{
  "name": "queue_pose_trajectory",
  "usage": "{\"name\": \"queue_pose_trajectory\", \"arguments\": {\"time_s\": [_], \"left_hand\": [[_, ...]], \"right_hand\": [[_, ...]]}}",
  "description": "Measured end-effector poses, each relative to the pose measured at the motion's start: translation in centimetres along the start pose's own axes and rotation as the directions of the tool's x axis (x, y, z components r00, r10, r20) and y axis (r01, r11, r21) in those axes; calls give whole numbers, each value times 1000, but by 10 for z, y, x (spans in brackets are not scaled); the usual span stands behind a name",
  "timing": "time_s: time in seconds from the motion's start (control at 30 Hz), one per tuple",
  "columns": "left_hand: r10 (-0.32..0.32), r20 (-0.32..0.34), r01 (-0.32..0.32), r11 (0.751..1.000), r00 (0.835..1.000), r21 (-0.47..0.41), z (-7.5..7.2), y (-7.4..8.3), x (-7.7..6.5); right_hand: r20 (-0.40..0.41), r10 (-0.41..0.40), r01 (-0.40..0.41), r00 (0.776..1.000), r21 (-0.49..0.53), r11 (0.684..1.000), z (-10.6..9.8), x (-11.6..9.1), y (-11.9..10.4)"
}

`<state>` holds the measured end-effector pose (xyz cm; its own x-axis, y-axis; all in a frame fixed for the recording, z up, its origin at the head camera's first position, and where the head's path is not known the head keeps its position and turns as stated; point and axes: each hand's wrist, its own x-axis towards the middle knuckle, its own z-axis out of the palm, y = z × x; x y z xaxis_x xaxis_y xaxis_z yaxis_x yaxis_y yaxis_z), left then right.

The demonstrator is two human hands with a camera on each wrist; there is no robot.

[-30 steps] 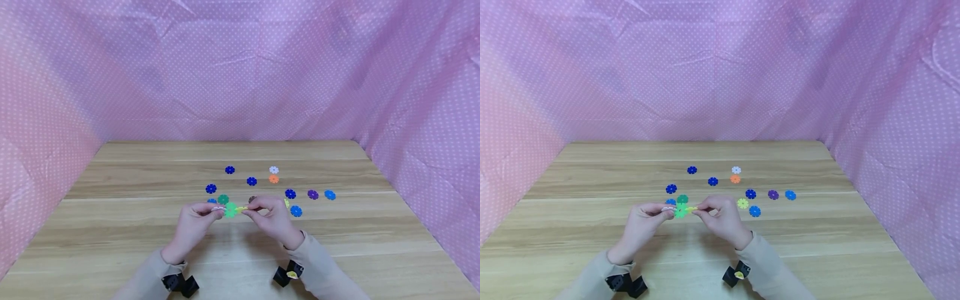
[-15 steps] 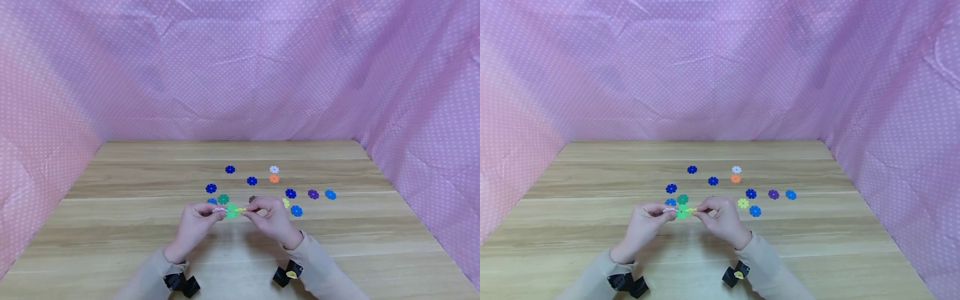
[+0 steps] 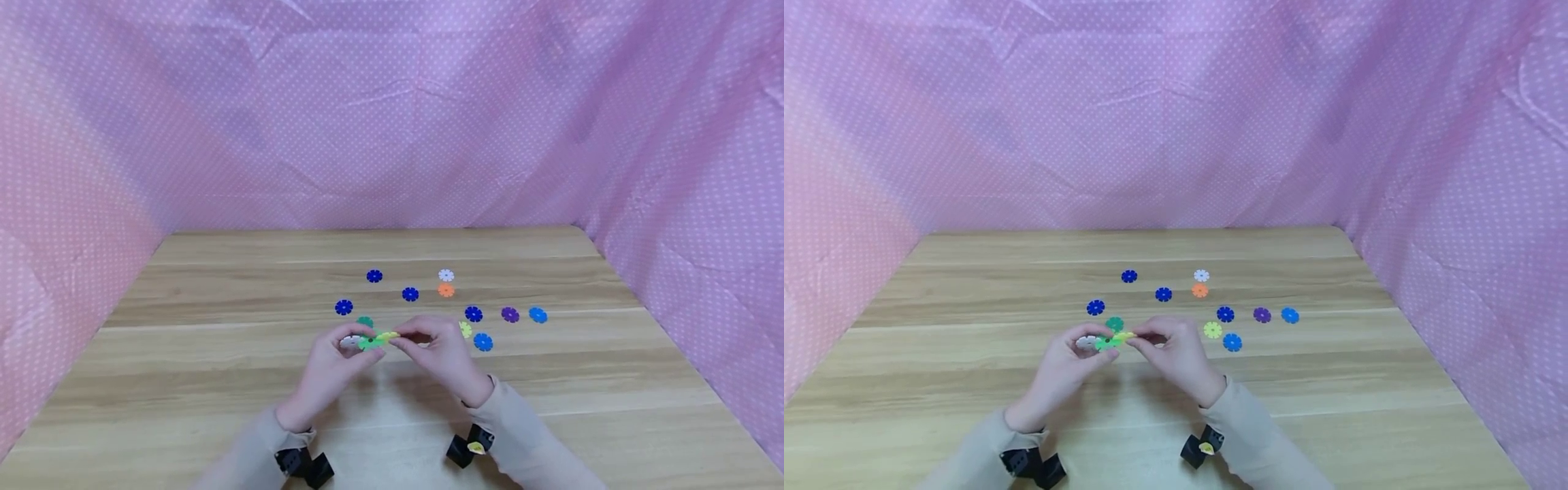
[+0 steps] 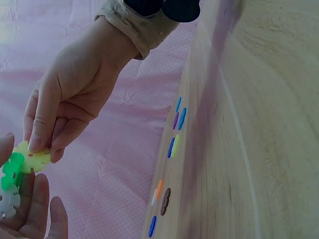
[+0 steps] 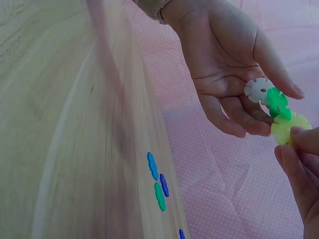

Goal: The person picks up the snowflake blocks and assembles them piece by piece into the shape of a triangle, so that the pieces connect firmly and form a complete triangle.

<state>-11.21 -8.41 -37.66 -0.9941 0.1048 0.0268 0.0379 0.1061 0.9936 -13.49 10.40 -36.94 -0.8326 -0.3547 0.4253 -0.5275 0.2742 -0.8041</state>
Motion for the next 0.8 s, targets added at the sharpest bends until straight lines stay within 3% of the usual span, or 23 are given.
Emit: {"name": "queue_pose_trajectory", "arguments": {"time_s": [0.2,0.37,0.57,0.8], "left_hand": [[-12,7,12,999,1000,35,0,0,1],[-23,-23,24,999,999,33,-3,0,0],[-28,-28,29,999,999,21,-6,0,-1],[-26,-19,27,998,999,49,-8,-3,-2]], "right_hand": [[86,96,-96,992,-3,995,-4,1,2],[142,179,-176,974,-39,984,-20,1,11],[87,293,-289,952,-57,956,-48,4,30],[58,339,-314,939,-253,915,-74,4,60]]}}
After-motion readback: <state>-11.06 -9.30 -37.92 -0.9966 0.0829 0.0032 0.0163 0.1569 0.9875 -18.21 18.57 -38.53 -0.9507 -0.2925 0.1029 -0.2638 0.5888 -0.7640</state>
